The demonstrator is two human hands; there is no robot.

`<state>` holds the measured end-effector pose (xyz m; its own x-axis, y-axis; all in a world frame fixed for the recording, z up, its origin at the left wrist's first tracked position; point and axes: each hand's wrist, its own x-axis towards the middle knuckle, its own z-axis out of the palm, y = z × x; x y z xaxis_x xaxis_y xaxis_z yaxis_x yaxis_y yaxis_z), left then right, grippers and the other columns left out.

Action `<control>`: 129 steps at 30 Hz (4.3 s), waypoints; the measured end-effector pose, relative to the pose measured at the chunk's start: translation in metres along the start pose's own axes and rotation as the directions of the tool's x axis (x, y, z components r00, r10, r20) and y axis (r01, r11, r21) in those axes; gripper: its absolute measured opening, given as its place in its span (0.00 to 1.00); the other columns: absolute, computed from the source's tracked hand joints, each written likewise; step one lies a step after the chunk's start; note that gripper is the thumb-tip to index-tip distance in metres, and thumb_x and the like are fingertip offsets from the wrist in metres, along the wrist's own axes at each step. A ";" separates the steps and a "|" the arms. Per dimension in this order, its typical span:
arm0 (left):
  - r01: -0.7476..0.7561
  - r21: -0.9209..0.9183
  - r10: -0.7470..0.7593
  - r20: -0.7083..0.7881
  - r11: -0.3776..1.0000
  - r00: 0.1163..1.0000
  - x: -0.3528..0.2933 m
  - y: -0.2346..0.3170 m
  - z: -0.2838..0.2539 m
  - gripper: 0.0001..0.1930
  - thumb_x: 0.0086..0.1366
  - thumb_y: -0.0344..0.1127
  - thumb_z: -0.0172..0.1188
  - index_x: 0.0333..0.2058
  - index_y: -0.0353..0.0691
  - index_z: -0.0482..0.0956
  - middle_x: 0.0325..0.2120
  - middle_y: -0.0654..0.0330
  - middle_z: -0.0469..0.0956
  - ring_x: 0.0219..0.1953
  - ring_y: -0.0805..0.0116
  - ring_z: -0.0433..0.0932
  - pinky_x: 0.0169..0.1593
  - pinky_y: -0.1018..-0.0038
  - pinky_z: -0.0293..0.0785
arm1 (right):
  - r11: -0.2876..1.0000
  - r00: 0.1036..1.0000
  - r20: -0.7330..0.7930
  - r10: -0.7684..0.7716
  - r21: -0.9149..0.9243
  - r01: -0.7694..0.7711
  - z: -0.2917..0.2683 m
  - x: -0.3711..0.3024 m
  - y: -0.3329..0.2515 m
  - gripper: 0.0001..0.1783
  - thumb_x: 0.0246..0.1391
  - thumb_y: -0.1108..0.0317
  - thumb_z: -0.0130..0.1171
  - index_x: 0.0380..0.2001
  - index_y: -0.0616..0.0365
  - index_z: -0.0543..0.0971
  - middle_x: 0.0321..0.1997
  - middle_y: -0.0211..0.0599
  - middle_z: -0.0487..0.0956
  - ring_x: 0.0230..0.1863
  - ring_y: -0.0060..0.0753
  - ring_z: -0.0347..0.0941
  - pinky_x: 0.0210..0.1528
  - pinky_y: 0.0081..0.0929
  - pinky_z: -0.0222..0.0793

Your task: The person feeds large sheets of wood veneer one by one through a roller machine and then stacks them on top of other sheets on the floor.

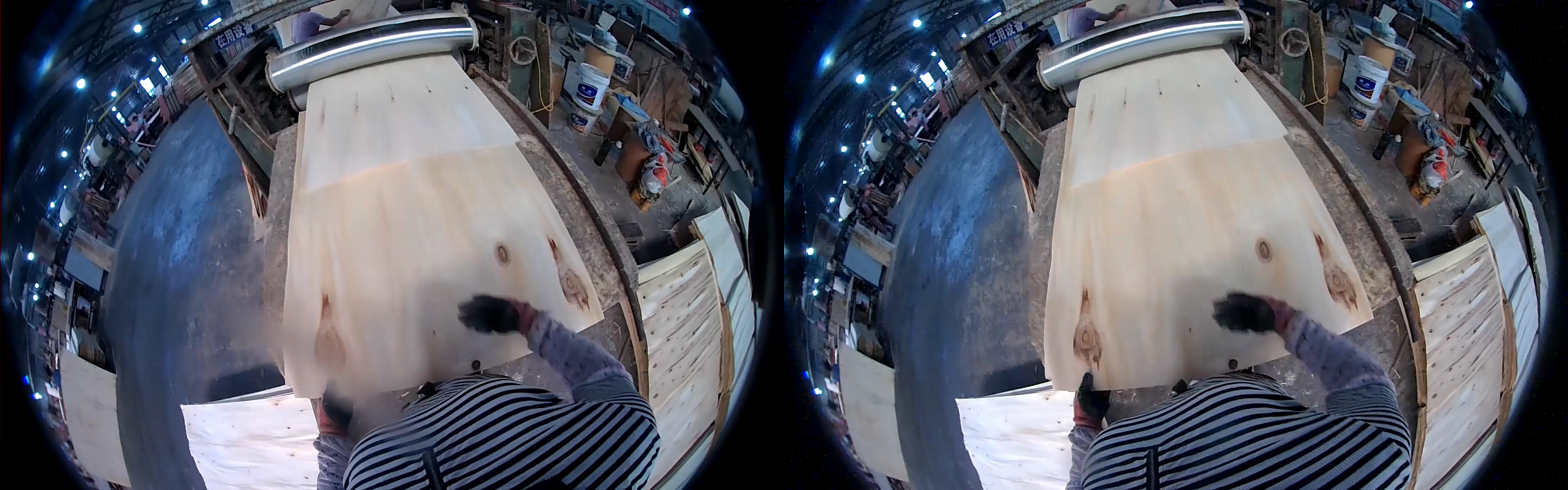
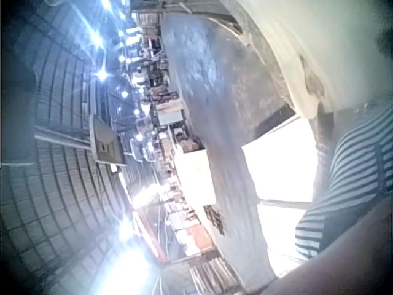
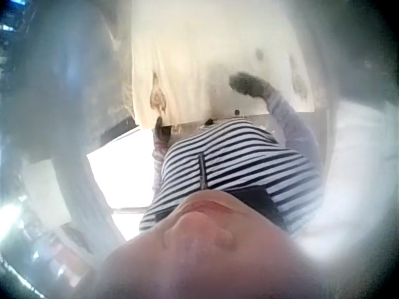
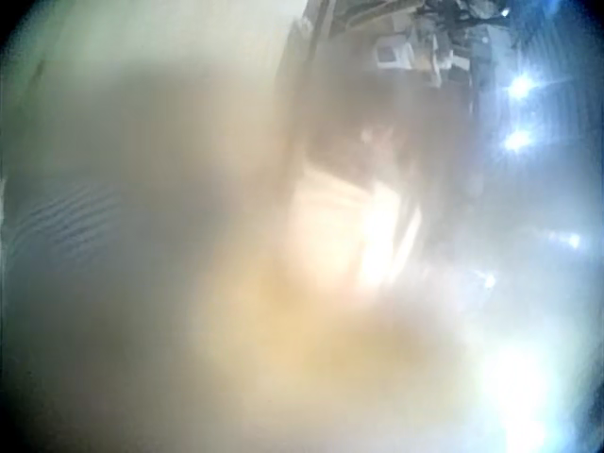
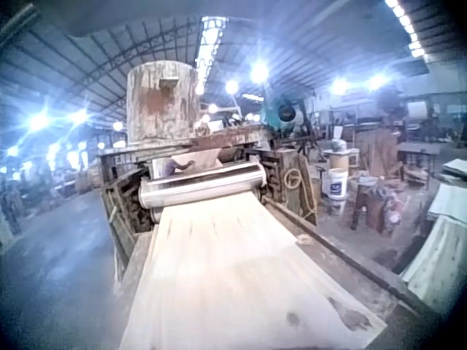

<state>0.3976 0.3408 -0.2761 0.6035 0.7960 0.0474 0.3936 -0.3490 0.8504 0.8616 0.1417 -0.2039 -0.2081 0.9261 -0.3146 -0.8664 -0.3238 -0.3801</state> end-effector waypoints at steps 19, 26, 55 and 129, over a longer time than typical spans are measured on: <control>0.206 -0.956 -0.316 0.133 0.208 0.939 0.067 0.055 -0.010 0.16 0.61 0.37 0.49 0.47 0.43 0.70 0.47 0.58 0.70 0.51 0.60 0.68 0.50 0.60 0.70 | 0.760 0.700 -0.389 -0.599 -0.551 0.345 0.003 -0.069 0.052 0.26 0.45 0.69 0.58 0.51 0.56 0.67 0.35 0.38 0.76 0.27 0.26 0.72 0.27 0.21 0.69; 0.092 -0.553 -0.087 0.035 0.828 0.996 0.150 0.068 0.024 0.20 0.58 0.32 0.53 0.49 0.35 0.64 0.44 0.53 0.72 0.47 0.60 0.71 0.48 0.67 0.69 | 0.776 0.612 -0.477 -0.630 -0.385 0.499 0.001 -0.038 -0.025 0.12 0.49 0.64 0.57 0.36 0.57 0.74 0.23 0.36 0.75 0.19 0.28 0.72 0.19 0.22 0.66; 0.061 -0.425 -0.045 0.046 0.903 0.998 0.018 0.072 0.030 0.24 0.62 0.37 0.48 0.56 0.38 0.58 0.49 0.48 0.67 0.50 0.53 0.69 0.52 0.60 0.67 | 0.851 0.863 -0.164 -0.477 0.160 0.500 -0.034 0.106 -0.256 0.12 0.48 0.68 0.57 0.37 0.57 0.73 0.32 0.47 0.77 0.27 0.41 0.74 0.26 0.33 0.72; -0.738 0.458 0.169 0.783 0.495 0.599 0.240 0.382 0.554 0.33 0.51 0.43 0.56 0.53 0.33 0.60 0.56 0.43 0.56 0.60 0.46 0.50 0.62 0.53 0.44 | 0.656 0.170 -0.649 -0.741 -0.755 -0.024 -0.522 -0.384 -0.240 0.21 0.53 0.57 0.50 0.49 0.52 0.70 0.38 0.24 0.74 0.33 0.20 0.66 0.34 0.21 0.62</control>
<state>1.0764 0.1245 -0.2303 0.9708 0.0307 -0.2377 0.0670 -0.9870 0.1464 1.3862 -0.2377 -0.4456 0.9016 0.2717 -0.3367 -0.2208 -0.3802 -0.8982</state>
